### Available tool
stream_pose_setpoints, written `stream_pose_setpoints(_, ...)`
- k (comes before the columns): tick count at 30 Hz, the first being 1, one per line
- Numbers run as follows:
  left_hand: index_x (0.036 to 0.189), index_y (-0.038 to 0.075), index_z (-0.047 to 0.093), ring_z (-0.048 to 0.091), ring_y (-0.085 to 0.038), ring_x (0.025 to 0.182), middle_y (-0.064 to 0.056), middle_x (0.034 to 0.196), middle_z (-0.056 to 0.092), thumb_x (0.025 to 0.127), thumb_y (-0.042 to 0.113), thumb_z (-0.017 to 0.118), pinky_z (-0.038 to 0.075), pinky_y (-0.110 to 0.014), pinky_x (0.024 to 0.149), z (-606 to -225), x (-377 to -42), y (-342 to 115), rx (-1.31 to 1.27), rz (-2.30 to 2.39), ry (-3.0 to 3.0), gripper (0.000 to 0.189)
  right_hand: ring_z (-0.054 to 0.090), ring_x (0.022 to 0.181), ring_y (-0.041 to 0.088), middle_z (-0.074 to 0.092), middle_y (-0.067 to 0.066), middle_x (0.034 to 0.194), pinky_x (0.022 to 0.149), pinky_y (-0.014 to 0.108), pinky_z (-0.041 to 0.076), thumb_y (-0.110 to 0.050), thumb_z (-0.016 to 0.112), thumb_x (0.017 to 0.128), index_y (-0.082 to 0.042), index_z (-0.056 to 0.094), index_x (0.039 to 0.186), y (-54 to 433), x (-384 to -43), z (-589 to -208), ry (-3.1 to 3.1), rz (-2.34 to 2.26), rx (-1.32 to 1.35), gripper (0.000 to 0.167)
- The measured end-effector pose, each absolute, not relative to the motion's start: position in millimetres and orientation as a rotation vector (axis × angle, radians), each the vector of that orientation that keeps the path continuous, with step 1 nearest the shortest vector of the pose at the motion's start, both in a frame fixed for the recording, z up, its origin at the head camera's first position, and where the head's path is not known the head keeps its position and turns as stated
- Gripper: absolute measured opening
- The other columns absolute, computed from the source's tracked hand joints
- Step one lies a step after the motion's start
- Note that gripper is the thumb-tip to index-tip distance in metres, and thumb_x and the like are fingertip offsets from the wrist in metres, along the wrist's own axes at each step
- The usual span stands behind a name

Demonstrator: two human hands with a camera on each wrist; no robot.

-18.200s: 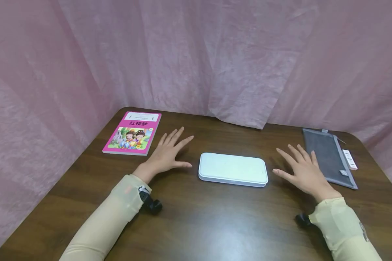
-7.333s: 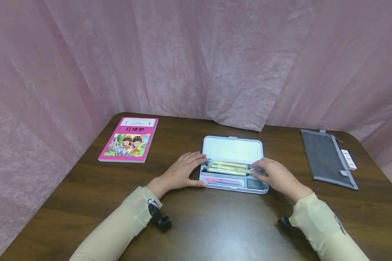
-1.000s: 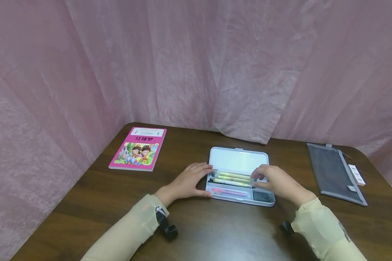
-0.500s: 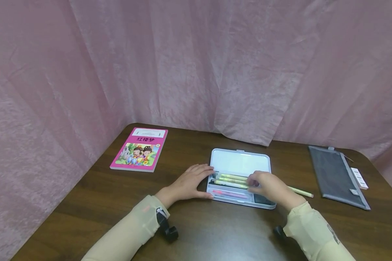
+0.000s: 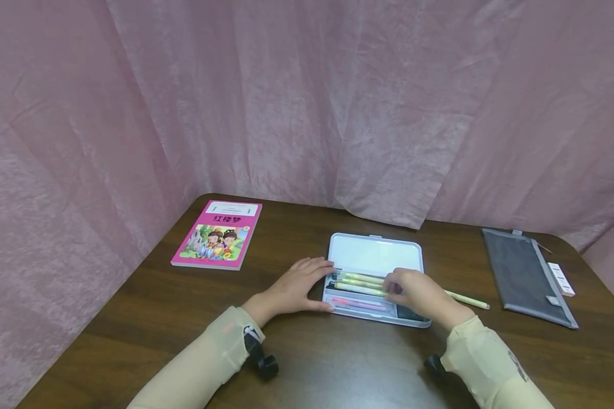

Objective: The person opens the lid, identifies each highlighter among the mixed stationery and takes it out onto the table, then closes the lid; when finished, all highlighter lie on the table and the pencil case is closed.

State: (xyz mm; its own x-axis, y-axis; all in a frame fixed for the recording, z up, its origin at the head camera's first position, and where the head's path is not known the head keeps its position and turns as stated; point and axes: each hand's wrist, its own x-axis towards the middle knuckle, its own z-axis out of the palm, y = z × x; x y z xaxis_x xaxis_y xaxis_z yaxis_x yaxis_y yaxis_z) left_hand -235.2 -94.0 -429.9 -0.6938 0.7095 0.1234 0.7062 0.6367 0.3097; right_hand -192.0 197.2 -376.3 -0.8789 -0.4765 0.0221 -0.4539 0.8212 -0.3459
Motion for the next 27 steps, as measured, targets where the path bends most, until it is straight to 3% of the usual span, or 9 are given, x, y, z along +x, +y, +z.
stream_pose_setpoints(21, 0.146, 0.024, 0.039, 0.026, -0.018, 0.147, 0.005, 0.155, 0.035, 0.077, 0.072, 0.060, 0.020, -0.044, 0.122, -432, -237, -94, 1.214, 0.531, 2.839, 0.086, 0.058, 0.077, 0.009, 0.064, -0.005, 0.084, 0.075, 0.033, 0.056, -0.013, 0.075, 0.082, -0.013, 0.071, 0.093, 213, -179, -350, 3.009, -0.478, -0.717, 0.012)
stream_pose_setpoints(27, 0.146, 0.023, 0.040, 0.026, -0.018, 0.147, 0.004, 0.155, 0.036, 0.078, 0.070, 0.062, 0.020, -0.044, 0.122, -431, -238, -94, 1.216, 0.539, 2.832, 0.086, 0.058, 0.076, 0.009, 0.064, -0.005, 0.082, 0.072, 0.033, 0.055, -0.013, 0.074, 0.082, -0.013, 0.071, 0.092, 223, -174, -342, 3.050, -0.449, -0.749, 0.011)
